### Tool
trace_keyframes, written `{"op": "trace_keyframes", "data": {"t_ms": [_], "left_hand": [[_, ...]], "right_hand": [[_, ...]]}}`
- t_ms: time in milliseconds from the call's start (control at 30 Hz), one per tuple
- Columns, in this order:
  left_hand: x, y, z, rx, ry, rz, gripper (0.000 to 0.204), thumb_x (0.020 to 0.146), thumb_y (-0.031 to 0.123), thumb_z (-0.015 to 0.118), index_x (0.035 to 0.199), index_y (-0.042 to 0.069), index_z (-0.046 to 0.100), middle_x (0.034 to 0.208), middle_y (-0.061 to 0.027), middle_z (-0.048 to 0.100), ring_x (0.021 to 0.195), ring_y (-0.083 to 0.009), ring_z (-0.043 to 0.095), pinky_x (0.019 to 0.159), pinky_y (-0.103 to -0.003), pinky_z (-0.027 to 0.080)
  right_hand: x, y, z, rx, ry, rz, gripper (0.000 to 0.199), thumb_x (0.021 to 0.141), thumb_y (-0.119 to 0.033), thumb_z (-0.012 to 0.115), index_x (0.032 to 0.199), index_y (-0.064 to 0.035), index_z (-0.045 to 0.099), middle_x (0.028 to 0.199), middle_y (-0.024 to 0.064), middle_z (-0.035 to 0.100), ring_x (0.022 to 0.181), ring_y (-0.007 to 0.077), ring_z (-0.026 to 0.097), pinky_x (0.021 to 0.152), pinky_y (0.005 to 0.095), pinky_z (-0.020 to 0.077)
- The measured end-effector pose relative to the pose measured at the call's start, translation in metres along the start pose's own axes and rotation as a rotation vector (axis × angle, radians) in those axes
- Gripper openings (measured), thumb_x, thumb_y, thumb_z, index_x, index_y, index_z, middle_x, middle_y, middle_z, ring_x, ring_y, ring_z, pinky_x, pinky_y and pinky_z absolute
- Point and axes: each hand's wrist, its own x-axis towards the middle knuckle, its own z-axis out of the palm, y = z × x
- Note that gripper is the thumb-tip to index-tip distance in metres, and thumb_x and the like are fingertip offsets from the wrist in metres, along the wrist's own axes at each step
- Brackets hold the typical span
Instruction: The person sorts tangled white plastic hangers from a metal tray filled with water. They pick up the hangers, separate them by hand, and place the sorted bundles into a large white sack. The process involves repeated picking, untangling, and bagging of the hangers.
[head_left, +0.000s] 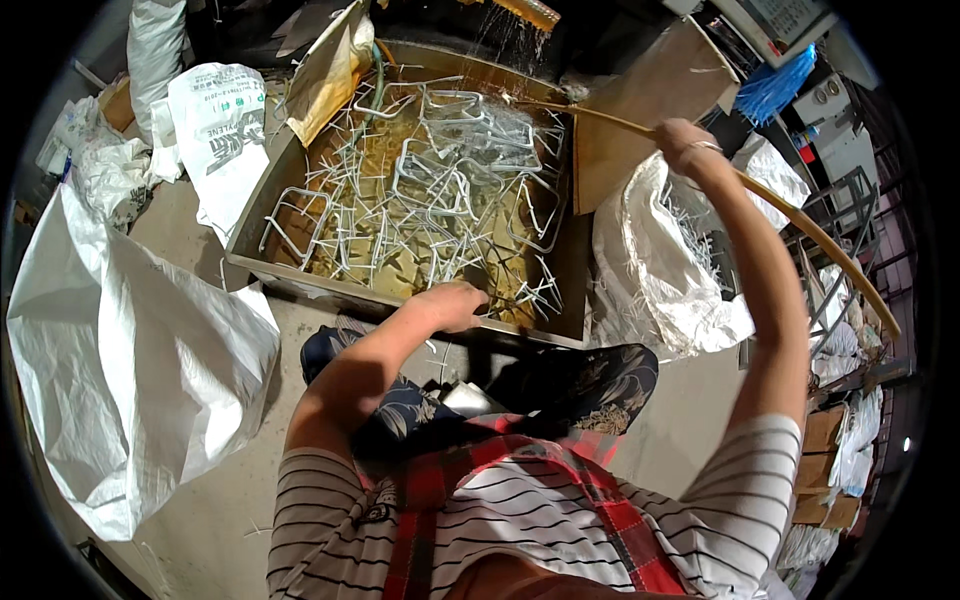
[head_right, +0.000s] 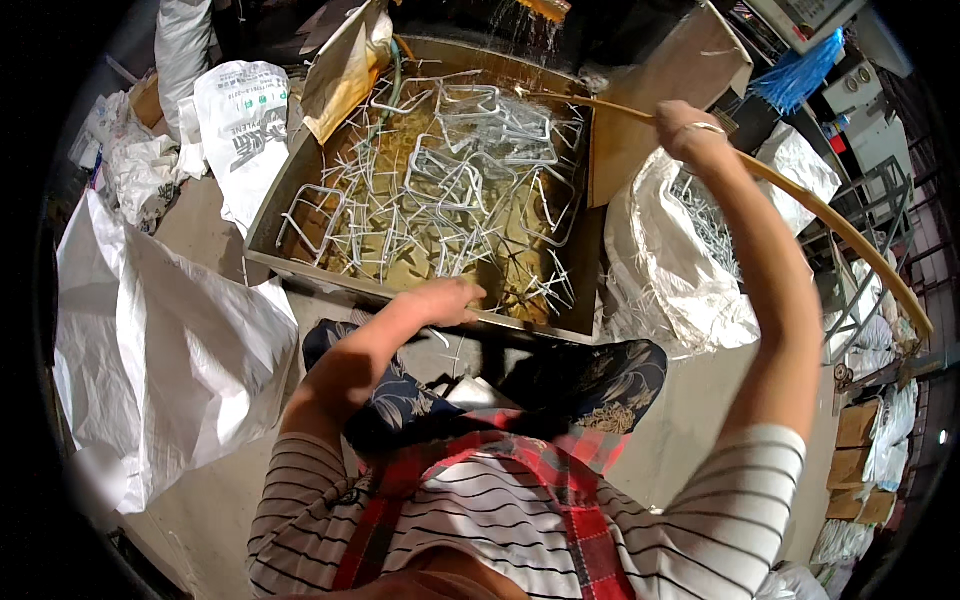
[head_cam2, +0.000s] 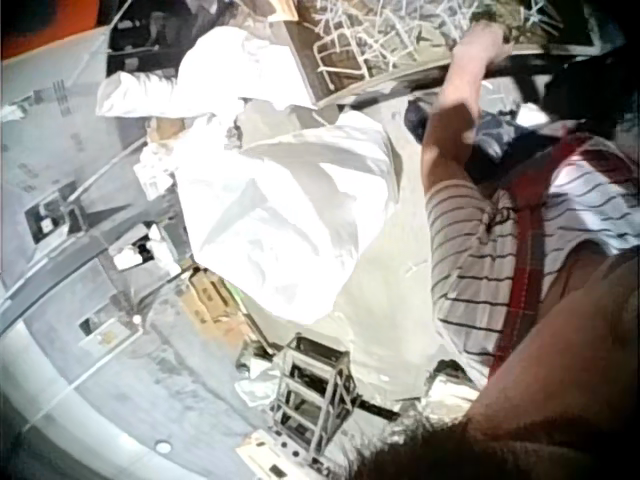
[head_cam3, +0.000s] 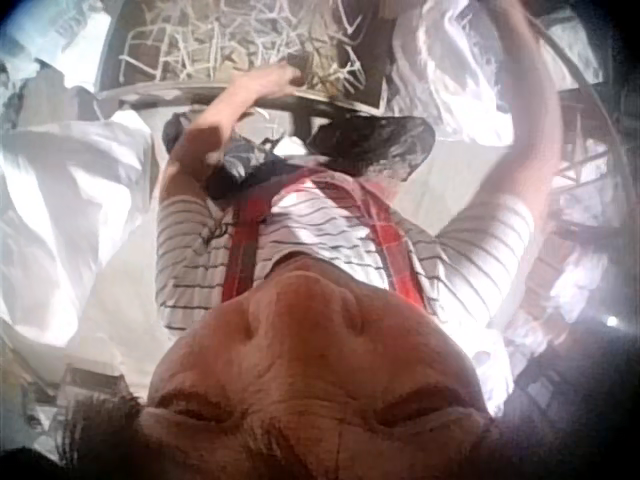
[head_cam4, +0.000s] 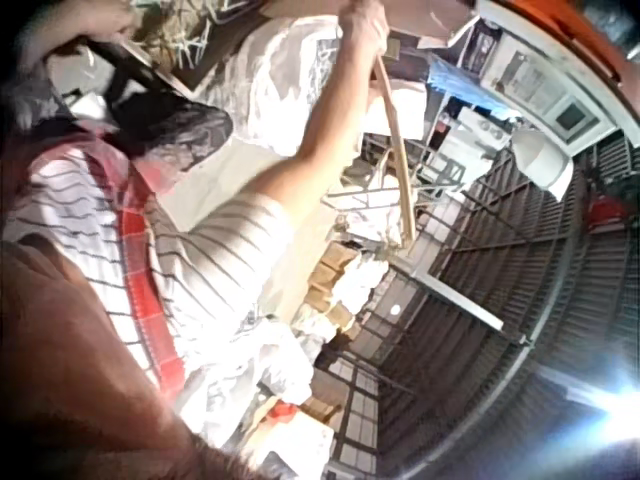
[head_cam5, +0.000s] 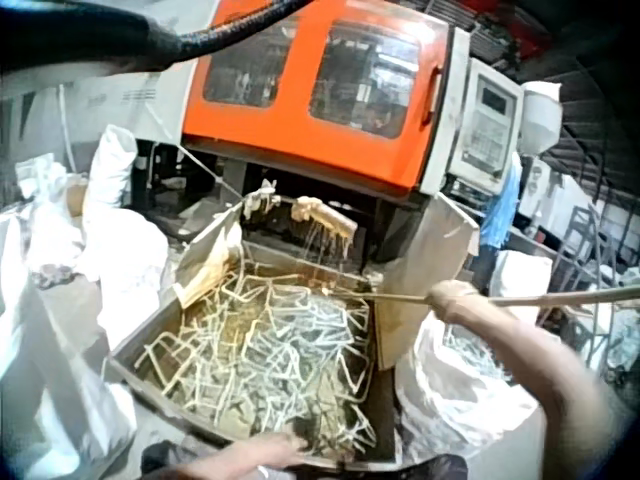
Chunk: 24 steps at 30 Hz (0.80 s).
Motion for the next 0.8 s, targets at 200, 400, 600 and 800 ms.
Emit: {"op": "trace_keyframes", "data": {"t_ms": [200, 400, 600, 800], "left_hand": [[-0.010, -0.027, -0.033, -0.065, 0.216, -0.144, 0.044, 0.082, 0.024, 0.059, 0.117, -0.001, 0.050, 0.109, -0.0208, 0.057, 0.105, -0.0330, 0.054, 0.091, -0.041, 0.042], [-0.015, -0.032, -0.038, -0.099, 0.163, -0.176, 0.042, 0.082, 0.025, 0.059, 0.116, 0.001, 0.048, 0.113, -0.0195, 0.054, 0.108, -0.0333, 0.051, 0.094, -0.042, 0.038], [-0.028, -0.043, -0.023, -0.111, 0.271, -0.159, 0.043, 0.080, 0.023, 0.060, 0.115, 0.002, 0.047, 0.110, -0.0213, 0.054, 0.105, -0.0343, 0.051, 0.092, -0.043, 0.039], [-0.026, -0.040, -0.027, -0.076, 0.195, -0.138, 0.041, 0.080, 0.023, 0.060, 0.113, 0.002, 0.049, 0.105, -0.0220, 0.058, 0.102, -0.0353, 0.054, 0.089, -0.044, 0.041]], "right_hand": [[0.116, -0.108, 0.065, -0.013, -0.103, 0.021, 0.023, 0.085, -0.015, 0.052, 0.103, -0.0070, 0.064, 0.107, 0.0131, 0.062, 0.099, 0.0270, 0.061, 0.080, 0.0347, 0.0507], [0.179, -0.165, 0.179, 0.005, 0.009, -0.256, 0.015, 0.080, -0.011, 0.055, 0.088, -0.0073, 0.066, 0.088, 0.0103, 0.066, 0.079, 0.0227, 0.065, 0.066, 0.0326, 0.0515], [0.156, -0.165, 0.181, -0.680, -0.179, -0.889, 0.021, 0.073, -0.017, 0.061, 0.091, -0.0073, 0.068, 0.085, 0.0076, 0.066, 0.078, 0.0201, 0.063, 0.068, 0.0312, 0.0500], [0.062, -0.123, 0.169, -0.229, -0.254, -0.633, 0.017, 0.076, -0.012, 0.053, 0.082, -0.0032, 0.067, 0.083, 0.0151, 0.064, 0.075, 0.0279, 0.063, 0.067, 0.0365, 0.0508]]}}
